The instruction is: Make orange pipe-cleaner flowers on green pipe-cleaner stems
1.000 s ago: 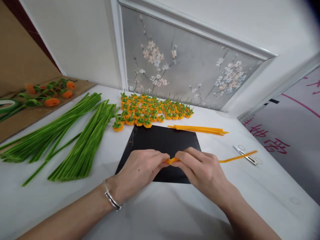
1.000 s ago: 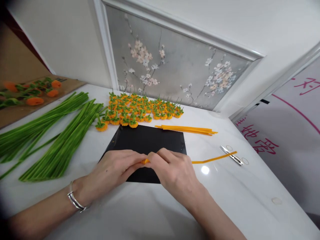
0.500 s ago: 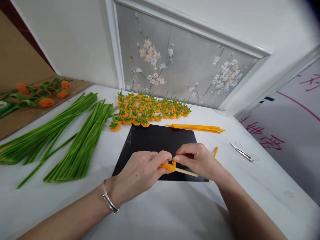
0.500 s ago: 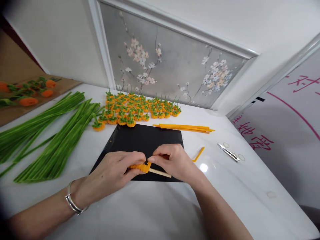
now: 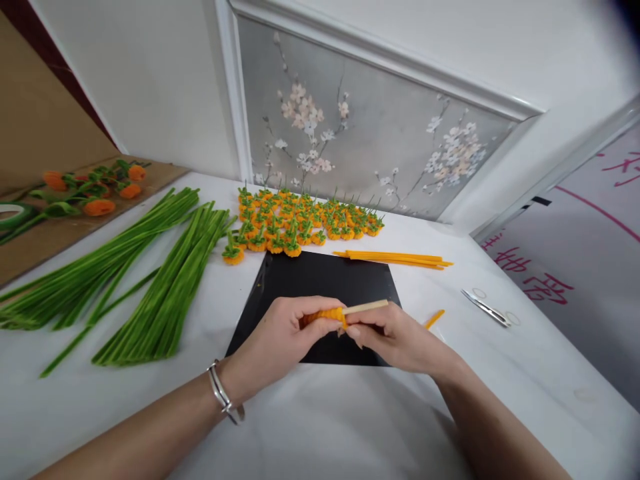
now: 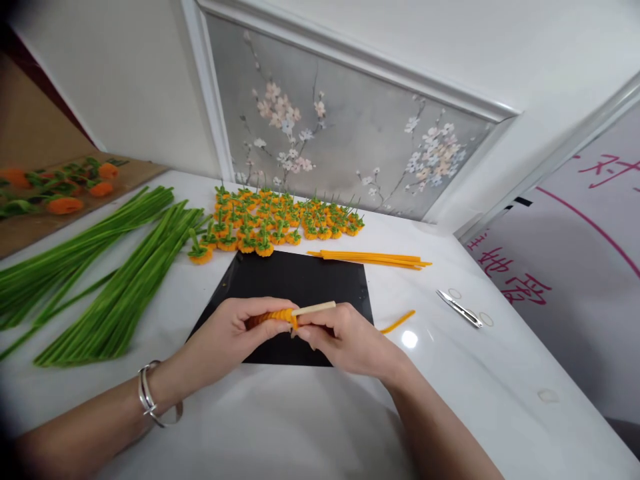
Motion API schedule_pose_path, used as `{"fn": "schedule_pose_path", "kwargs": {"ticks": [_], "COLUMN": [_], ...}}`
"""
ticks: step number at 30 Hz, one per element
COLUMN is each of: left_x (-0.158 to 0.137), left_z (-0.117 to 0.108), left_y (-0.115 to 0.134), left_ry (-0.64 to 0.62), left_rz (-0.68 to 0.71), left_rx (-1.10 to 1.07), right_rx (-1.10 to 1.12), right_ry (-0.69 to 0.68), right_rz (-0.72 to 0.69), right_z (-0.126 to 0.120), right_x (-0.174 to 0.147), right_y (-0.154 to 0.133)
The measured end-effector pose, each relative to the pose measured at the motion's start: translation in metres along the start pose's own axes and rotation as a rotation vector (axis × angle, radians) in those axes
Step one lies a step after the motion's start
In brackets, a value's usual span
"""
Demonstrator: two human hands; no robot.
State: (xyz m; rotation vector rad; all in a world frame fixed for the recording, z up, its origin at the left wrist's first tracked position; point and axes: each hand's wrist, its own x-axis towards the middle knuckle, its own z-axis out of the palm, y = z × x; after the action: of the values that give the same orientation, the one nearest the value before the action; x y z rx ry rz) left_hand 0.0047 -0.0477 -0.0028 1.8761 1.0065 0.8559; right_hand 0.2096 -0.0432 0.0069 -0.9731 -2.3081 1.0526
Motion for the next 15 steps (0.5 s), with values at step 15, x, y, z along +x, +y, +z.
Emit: {"fn": "schedule_pose_path", "kwargs": {"ticks": [15], "left_x": [0.0015], "left_z": [-0.0054], "left_y": [-0.0018], "left_ry": [-0.051], "left_rz": [0.104], "left_rx": [0.253], "right_rx": [-0.680], "right_ry": [0.275], "right_rz": [-0.179], "right_z": [0.0087], "right_x": [-0.0074], "right_y": [-0.0111]}}
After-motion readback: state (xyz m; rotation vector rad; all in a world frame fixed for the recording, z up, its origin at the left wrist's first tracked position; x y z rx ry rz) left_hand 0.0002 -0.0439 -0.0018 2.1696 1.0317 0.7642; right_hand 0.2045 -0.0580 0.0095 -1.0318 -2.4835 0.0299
